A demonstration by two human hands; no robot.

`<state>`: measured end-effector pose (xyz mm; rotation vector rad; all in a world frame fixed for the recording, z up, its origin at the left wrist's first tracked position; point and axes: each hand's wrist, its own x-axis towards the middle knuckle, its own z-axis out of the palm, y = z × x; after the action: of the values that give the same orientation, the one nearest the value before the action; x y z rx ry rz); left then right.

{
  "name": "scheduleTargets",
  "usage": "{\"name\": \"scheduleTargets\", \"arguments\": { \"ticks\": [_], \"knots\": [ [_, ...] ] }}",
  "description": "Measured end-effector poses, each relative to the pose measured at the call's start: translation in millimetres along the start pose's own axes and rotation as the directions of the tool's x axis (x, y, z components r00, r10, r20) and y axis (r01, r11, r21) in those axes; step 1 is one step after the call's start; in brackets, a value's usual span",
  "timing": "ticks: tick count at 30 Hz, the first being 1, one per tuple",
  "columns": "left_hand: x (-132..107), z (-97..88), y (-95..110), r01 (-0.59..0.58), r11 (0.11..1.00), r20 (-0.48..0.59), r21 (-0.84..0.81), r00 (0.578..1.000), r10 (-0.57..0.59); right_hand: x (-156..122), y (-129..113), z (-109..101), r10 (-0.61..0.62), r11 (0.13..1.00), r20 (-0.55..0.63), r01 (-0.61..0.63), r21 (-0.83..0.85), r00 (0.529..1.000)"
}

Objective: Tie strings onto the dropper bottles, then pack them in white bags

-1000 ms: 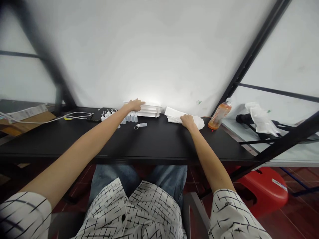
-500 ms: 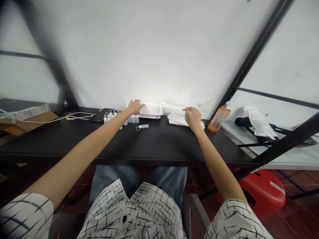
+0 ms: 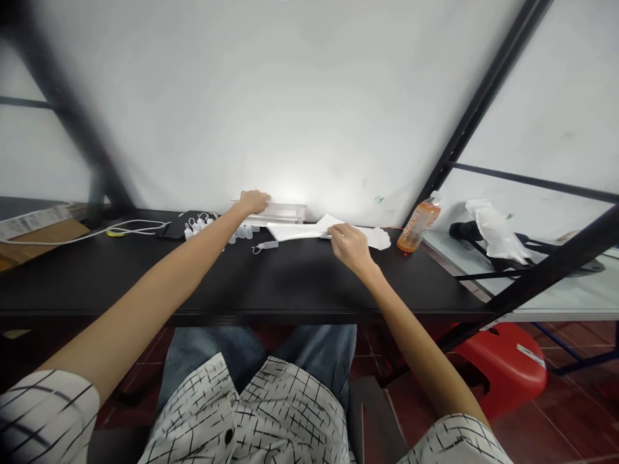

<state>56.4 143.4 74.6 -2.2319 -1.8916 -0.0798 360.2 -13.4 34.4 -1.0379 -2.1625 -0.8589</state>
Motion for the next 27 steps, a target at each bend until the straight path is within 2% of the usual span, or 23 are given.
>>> {"name": "scheduleTargets", "arguments": {
  "ticks": [3,5,8,11,18,21,24,27],
  "knots": [
    [1.5,7.3,0.7,0.024,1.000,-0.066,-0.008,0.997,-0.025,-8.3,-34.1,-5.0,-0.136,0.990,0.098,0.131,0.054,0.986],
    [2.0,11.3,1.8,0.027,1.000,-0.086,-0.015,0.996,-0.028,-10.8,-59.1,-6.2,-0.214,0.976,0.206,0.200,0.088,0.955],
    [2.2,13.4,1.8,0.001,1.000,-0.047,-0.028,0.999,-0.002,-8.8,-91.4,-3.4,-0.304,0.952,0.360,0.265,0.157,0.882],
    [0.7,8.9,-1.0,-0.043,0.998,0.013,-0.044,0.999,0.044,-3.0,-109.7,1.8,-0.311,0.947,0.407,0.243,0.211,0.859],
    [-12.0,-8.5,-2.7,-0.145,0.985,0.043,-0.092,0.988,0.149,-2.2,-114.6,7.4,-0.266,0.948,0.331,0.183,0.260,0.906],
    [-21.9,-12.9,1.3,-0.196,0.975,0.019,-0.105,0.980,0.199,-5.8,-114.4,8.2,-0.222,0.954,0.279,0.149,0.261,0.934],
    [-41.7,-17.5,6.3,-0.254,0.965,-0.129,-0.062,0.961,0.244,-3.9,-108.5,11.6,-0.105,0.962,0.233,0.040,0.270,0.967],
    [-78.5,-21.1,13.0,-0.350,0.937,-0.321,-0.017,0.889,0.327,10.3,-92.0,20.2,0.095,0.939,0.239,-0.167,0.301,0.966]
  ]
}}
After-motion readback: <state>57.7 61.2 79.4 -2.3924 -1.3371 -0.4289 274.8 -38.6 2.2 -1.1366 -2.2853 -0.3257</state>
